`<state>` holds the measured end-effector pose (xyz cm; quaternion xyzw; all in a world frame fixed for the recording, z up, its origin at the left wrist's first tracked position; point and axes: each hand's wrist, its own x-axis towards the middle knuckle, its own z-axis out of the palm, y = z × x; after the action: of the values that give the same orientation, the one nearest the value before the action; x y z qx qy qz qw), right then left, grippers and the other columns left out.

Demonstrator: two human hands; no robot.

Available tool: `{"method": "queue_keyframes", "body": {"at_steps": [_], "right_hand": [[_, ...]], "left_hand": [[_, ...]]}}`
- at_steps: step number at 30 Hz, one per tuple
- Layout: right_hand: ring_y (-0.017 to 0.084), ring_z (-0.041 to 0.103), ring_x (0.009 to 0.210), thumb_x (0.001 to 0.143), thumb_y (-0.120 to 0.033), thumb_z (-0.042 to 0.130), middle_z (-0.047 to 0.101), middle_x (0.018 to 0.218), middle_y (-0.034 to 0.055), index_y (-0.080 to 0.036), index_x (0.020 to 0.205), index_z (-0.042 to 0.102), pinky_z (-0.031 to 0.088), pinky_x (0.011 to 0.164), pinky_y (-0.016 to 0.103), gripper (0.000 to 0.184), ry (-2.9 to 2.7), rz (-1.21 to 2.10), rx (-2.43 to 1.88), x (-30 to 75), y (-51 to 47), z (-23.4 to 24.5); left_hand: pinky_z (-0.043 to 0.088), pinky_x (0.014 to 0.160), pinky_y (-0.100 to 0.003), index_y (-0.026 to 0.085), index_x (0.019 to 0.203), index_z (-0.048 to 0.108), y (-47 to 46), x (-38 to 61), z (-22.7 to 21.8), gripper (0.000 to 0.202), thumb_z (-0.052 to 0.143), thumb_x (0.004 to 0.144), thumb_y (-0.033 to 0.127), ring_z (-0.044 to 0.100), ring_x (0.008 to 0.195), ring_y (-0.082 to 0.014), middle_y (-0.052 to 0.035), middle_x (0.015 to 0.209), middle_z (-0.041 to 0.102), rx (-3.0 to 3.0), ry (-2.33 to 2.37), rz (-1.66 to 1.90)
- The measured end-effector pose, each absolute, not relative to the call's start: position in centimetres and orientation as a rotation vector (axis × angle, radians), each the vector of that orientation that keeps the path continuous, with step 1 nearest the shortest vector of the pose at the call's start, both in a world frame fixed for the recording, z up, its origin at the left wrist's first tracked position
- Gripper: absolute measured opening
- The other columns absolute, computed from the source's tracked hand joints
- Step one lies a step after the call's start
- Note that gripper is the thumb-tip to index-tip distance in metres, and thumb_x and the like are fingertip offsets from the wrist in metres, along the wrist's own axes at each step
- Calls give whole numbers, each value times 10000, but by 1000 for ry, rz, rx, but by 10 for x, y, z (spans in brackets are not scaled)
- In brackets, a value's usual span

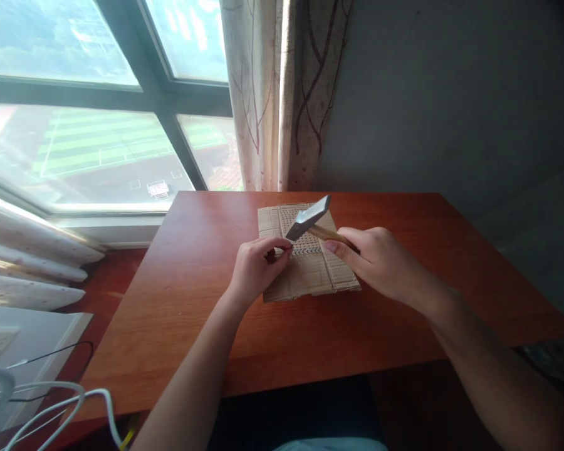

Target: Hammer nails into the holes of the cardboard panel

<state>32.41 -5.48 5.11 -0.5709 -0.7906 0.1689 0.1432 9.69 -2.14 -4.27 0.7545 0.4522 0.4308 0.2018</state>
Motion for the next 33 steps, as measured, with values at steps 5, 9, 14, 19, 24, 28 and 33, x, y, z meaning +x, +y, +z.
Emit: {"method": "queue_keyframes", "body": {"at_steps": [5, 9, 14, 19, 24, 28, 33], "right_hand": [[126, 449, 553, 1002, -575, 369, 513, 599, -8, -205, 707, 464, 244, 570, 290, 482, -2326, 506, -1664, 324, -56, 47], [132, 461, 550, 994, -600, 357, 525, 594, -1, -206, 714, 485, 250, 565, 292, 500, -2305, 489, -1650, 325, -56, 44], [130, 456, 534, 990, -601, 365, 532, 588, -1, -206, 708, 493, 246, 555, 288, 502, -2330, 504, -1673, 325, -58, 45], [133, 471, 555, 994, -604, 352, 536, 601, -3, -207, 726, 502, 250, 564, 285, 502, -2295, 521, -1677, 325, -58, 44], [132, 472, 554, 987, -615, 363, 535, 599, -5, -206, 715, 491, 261, 570, 284, 507, -2307, 522, -1698, 326, -58, 39], [138, 481, 555, 986, -616, 360, 533, 596, -4, -206, 722, 510, 262, 570, 287, 511, -2275, 507, -1710, 326, -57, 38], [144, 504, 577, 988, -604, 368, 559, 628, 1, -209, 754, 544, 266, 577, 287, 492, -2304, 535, -1725, 325, -57, 32]], "left_hand": [[403, 542, -198, 196, 811, 733, -22, 97, -42, 88, 651, 798, 165, 522, 541, -83, 29, 639, 654, 2131, 1298, 1148], [397, 538, -202, 198, 807, 729, -22, 97, -43, 77, 654, 801, 182, 520, 537, -88, 31, 624, 637, 2138, 1300, 1132], [392, 546, -205, 196, 817, 721, -22, 97, -43, 75, 649, 802, 178, 519, 556, -93, 28, 640, 635, 2158, 1302, 1114], [391, 562, -209, 192, 835, 713, -22, 97, -44, 84, 637, 809, 168, 515, 566, -92, 23, 668, 635, 2163, 1282, 1104], [384, 552, -206, 201, 901, 674, -22, 97, -47, 111, 640, 803, 161, 500, 555, -88, 31, 697, 646, 2105, 1301, 1096], [401, 543, -202, 219, 1000, 598, -22, 98, -49, 229, 655, 787, 155, 500, 551, -81, 24, 834, 708, 1997, 1246, 1118], [402, 540, -199, 241, 1056, 562, -21, 97, -51, 309, 668, 780, 153, 498, 557, -81, 25, 883, 727, 1977, 1253, 1099]]}}
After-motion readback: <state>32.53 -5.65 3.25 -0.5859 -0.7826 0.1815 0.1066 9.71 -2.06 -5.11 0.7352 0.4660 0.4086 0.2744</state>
